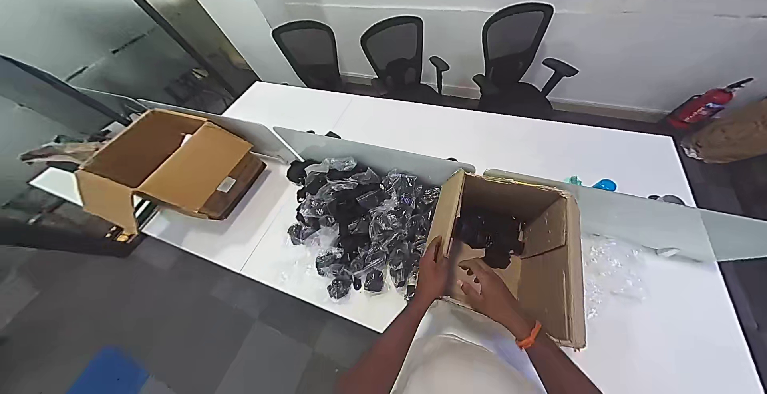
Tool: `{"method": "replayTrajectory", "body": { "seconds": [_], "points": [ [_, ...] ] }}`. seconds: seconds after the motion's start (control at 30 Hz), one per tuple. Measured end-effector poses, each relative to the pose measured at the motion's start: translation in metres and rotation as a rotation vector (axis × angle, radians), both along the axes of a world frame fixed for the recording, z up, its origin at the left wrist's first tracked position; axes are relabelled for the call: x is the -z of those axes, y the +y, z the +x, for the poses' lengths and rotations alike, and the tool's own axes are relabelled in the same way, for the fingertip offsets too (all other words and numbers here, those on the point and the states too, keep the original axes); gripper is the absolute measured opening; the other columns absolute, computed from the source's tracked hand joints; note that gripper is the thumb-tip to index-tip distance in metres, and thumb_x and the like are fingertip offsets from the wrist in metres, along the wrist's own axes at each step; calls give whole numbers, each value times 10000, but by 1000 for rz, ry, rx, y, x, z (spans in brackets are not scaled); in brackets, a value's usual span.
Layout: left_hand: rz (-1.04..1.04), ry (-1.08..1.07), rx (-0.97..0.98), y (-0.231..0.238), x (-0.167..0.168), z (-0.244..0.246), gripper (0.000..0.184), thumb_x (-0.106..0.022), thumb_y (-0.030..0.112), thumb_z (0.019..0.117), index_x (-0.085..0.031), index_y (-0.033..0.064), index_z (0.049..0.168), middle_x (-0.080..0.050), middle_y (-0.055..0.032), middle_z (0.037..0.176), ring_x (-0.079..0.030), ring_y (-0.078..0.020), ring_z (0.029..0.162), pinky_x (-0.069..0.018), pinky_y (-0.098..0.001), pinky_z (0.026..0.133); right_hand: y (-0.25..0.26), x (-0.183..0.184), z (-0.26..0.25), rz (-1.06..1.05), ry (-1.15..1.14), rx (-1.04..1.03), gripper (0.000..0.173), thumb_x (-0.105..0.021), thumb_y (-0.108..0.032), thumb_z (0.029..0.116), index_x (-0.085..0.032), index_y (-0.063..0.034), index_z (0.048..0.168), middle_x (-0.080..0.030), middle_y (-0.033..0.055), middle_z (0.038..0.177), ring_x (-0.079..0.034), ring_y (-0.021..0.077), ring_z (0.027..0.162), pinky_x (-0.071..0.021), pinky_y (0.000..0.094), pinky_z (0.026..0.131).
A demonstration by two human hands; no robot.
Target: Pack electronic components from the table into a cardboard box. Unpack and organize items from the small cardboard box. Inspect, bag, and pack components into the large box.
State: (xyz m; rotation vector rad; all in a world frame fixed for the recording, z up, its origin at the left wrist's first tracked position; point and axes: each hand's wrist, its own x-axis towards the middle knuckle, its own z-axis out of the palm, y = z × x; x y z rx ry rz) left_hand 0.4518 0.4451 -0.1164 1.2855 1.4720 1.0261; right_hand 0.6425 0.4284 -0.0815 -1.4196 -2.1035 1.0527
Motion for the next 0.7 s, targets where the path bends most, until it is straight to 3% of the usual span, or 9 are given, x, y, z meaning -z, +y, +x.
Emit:
{"method": "replayTrajectory", "body": {
  "seconds": [0.07, 0.13, 0.23, 0.3, 0.4, 0.53, 0.6, 0.7],
  "points": [
    [-78, 16, 66, -11, 3, -6, 571, -487, 167, 1044, -354, 2, 1573, -495, -183, 1538, -510, -225, 1406, -414, -423, 1183, -14, 9, -8, 40, -88, -65, 573, -621, -498, 964, -555, -230, 1466, -496, 102, 1506, -504, 254, 1360, -473, 451, 1098],
    [-60, -19, 123, -29, 15, -12, 563, -405, 173, 1072, -301, -28, 1587, -409, -207, 1596, -435, -233, 1467, -358, -412, 1221, -23, 14, -11, 106, -166, -149, 650, -639, -541, 933, -498, -304, 1521, -351, 117, 1633, -350, 315, 1494, -393, 519, 1164],
    [3, -183, 110, -50, 33, -22, 535, -251, 214, 1110, -333, -51, 1568, -382, -217, 1609, -400, -226, 1488, -328, -392, 1239, -20, 14, -16, 173, -261, -245, 804, -713, -635, 840, -451, -345, 1543, -245, 111, 1687, -226, 347, 1548, -325, 565, 1197],
    [-10, -244, 84, -64, 47, -30, 551, -213, 254, 1116, -389, -51, 1540, -416, -207, 1590, -419, -218, 1475, -345, -391, 1231, -20, 19, -21, 162, -321, -286, 891, -785, -576, 793, -410, -336, 1566, -201, 135, 1698, -208, 391, 1546, -330, 590, 1179],
    [-61, -207, 63, -76, 70, -46, 529, -246, 254, 1118, -446, -30, 1517, -478, -185, 1553, -473, -208, 1435, -387, -400, 1203, -18, 22, -40, 127, -367, -261, 891, -810, -438, 805, -379, -351, 1581, -150, 192, 1697, -266, 413, 1521, -394, 558, 1147],
    [-151, -113, -50, -85, 96, -68, 434, -402, 170, 1086, -525, -32, 1450, -552, -205, 1472, -556, -244, 1354, -447, -420, 1153, -16, 20, -60, 117, -403, -180, 815, -761, -316, 832, -411, -349, 1568, -135, 200, 1697, -491, 391, 1376, -542, 494, 982],
    [-177, -16, -150, -85, 112, -86, 369, -502, 140, 1048, -602, -39, 1355, -598, -220, 1394, -597, -266, 1292, -494, -426, 1103, -16, 20, -62, 115, -419, -171, 812, -752, -323, 831, -412, -345, 1568, -124, 197, 1698, -528, 376, 1339, -558, 481, 956],
    [-176, 255, -217, -80, 139, -119, 324, -586, 138, 991, -670, -31, 1255, -623, -227, 1342, -580, -308, 1296, -463, -449, 1124, -15, 19, -62, 115, -430, -161, 812, -766, -357, 817, -432, -343, 1557, -139, 188, 1698, -577, 368, 1276, -572, 479, 915]
  ]
}}
